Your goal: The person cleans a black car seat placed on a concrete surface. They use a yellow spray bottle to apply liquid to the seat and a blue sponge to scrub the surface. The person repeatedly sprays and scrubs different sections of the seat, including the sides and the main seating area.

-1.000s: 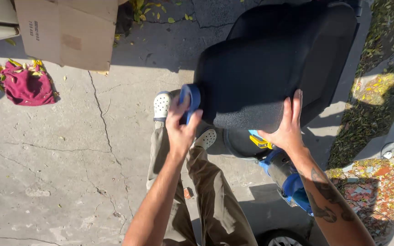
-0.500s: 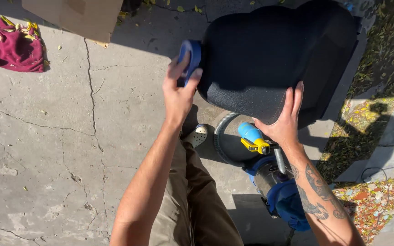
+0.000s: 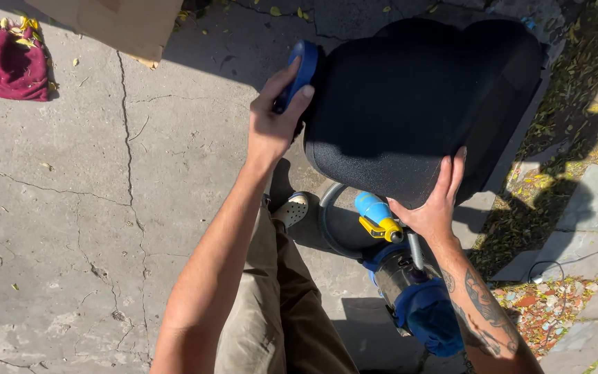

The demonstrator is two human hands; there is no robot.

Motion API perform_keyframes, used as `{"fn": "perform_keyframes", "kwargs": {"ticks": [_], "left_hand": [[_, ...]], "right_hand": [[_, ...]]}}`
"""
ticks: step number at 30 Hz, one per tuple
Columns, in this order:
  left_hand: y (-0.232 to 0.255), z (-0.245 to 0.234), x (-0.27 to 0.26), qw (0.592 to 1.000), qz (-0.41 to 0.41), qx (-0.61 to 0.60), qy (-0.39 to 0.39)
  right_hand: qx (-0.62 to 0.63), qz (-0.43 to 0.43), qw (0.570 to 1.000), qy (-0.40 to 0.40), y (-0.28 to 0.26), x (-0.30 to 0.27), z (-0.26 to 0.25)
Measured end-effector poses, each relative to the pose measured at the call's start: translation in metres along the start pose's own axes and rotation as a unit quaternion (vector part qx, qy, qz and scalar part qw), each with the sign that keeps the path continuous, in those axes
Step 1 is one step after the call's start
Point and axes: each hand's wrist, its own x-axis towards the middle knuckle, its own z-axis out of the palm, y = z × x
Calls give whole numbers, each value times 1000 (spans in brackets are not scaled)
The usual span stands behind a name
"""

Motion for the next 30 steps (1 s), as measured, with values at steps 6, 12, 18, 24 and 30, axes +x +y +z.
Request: {"fn": "perform_keyframes", "kwargs": {"ticks": [6,12,18,24,30], "left_hand": [[27,6,-11,998,-49,36,-11],[6,1,-82,986,-94,133,36],[42,12,57,970,78,216,-78],[6,2,-127,981,-41,169,80],[12,26,16,985,57,150,64]], "right_hand": [[-12,0,1000,-1,2,-5,1],[-1,26,1000,-6,10,-5,7],[13,28,999,-20,14,-9,4],[18,14,999,45,25,-15,20],[35,-13,998,50,18,0,14]]}}
